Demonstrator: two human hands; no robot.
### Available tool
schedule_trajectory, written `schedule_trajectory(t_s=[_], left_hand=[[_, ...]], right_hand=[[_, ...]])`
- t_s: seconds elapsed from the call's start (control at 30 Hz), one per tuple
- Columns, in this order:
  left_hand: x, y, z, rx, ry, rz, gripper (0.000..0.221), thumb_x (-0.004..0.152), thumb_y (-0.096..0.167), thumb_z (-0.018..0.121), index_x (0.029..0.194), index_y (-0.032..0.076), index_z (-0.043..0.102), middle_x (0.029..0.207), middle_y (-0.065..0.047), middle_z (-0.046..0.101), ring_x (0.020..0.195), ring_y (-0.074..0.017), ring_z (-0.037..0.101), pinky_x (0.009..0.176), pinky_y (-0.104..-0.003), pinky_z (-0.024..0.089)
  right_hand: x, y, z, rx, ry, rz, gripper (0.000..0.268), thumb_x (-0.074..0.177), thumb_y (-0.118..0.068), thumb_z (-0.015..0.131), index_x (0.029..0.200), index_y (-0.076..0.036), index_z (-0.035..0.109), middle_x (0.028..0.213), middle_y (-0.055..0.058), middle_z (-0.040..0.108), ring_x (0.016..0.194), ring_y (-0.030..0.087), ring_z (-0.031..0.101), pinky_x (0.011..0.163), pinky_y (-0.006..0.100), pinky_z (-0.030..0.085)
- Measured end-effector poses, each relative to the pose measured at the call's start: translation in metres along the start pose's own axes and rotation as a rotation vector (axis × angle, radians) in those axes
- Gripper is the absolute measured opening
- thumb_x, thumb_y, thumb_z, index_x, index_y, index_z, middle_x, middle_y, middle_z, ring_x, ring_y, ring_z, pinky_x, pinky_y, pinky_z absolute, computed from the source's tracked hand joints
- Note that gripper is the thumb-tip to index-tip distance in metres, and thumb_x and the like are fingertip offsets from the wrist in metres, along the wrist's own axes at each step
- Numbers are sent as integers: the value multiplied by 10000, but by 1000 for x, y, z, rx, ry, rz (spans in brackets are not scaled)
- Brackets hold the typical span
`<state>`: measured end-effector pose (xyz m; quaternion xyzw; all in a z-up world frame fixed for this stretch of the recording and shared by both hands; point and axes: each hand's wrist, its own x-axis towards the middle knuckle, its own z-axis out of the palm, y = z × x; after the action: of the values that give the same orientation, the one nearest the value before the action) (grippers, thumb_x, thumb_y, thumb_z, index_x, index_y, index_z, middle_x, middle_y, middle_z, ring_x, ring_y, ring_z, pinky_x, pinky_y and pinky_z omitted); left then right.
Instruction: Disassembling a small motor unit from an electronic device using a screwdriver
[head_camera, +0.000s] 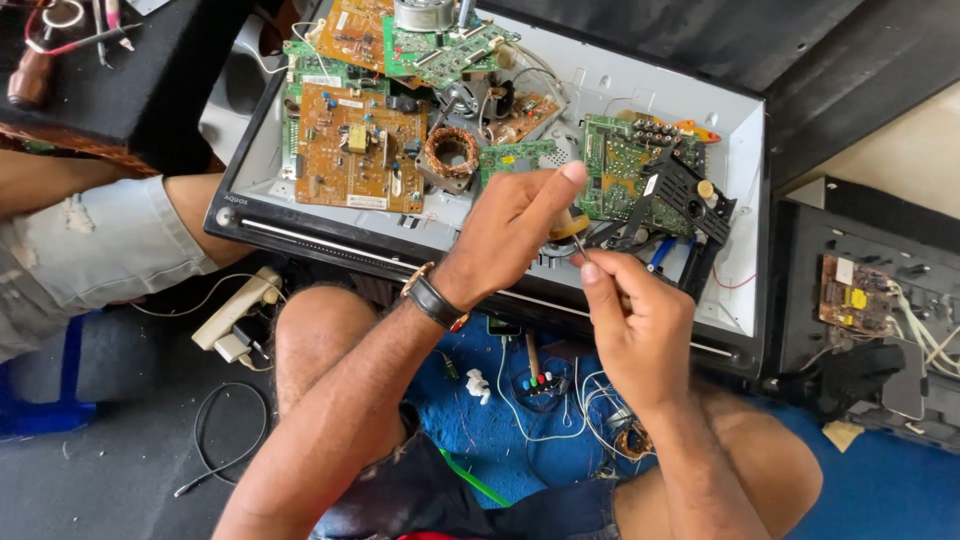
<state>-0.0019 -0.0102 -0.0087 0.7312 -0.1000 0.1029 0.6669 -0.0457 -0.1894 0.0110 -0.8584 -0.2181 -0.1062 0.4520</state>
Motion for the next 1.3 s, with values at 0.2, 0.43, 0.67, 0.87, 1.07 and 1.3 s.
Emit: schedule_trajectory(t_s=[0.2, 0.43, 0.67, 0.87, 1.07, 1.3], left_hand=[[-3, 10, -2, 119, -5, -39, 630, 1063, 548, 326, 662, 120, 556, 536, -99, 562, 555, -215, 524, 630, -380, 473], [-6, 18, 5, 94, 50, -23, 449, 1038, 373, 425, 657, 159, 532, 495, -23, 491, 572, -157, 511, 607, -359, 461], [-4, 20, 2, 95, 16, 105, 394, 1019, 283, 395, 676, 126, 505, 508, -105, 447, 674, -121, 490, 597, -369, 481], [-5, 20, -8, 102, -102, 203, 360, 1040, 256, 411, 718, 133, 515, 543, -106, 480, 607, -171, 521, 570, -378, 502], [-9, 26, -14, 81, -178, 248, 333, 1047, 224, 412, 752, 116, 520, 581, -146, 487, 598, -214, 462, 568, -395, 505], [-12, 29, -18, 80, -191, 327, 303, 1067, 221, 432, 820, 89, 550, 635, -191, 508, 558, -344, 479, 571, -423, 518]], right_hand=[[0, 2, 4, -261, 137, -292, 145, 1023, -90, 669, 1108, -96, 786, 715, 71, 662, 584, 283, 647, 473, 316, 496], [1, -1, 5, -359, 165, -341, 133, 1028, -86, 655, 1079, -81, 777, 724, 80, 663, 584, 282, 654, 459, 324, 495], [-2, -23, 2, -214, 78, -220, 178, 1047, -81, 578, 1081, -59, 752, 752, 139, 715, 677, 402, 692, 523, 390, 533], [-7, -37, -7, -19, -90, 32, 221, 1041, -172, 543, 1035, -135, 760, 560, 67, 609, 692, 244, 564, 473, 334, 520], [-19, -3, -1, 624, -248, 397, 268, 1048, -180, 509, 1067, -16, 720, 478, -42, 394, 400, 11, 397, 335, 193, 383], [-19, 26, 2, 1493, -489, 666, 287, 1082, -127, 418, 1095, 120, 563, 449, -75, 287, 245, 41, 430, 183, 256, 355]])
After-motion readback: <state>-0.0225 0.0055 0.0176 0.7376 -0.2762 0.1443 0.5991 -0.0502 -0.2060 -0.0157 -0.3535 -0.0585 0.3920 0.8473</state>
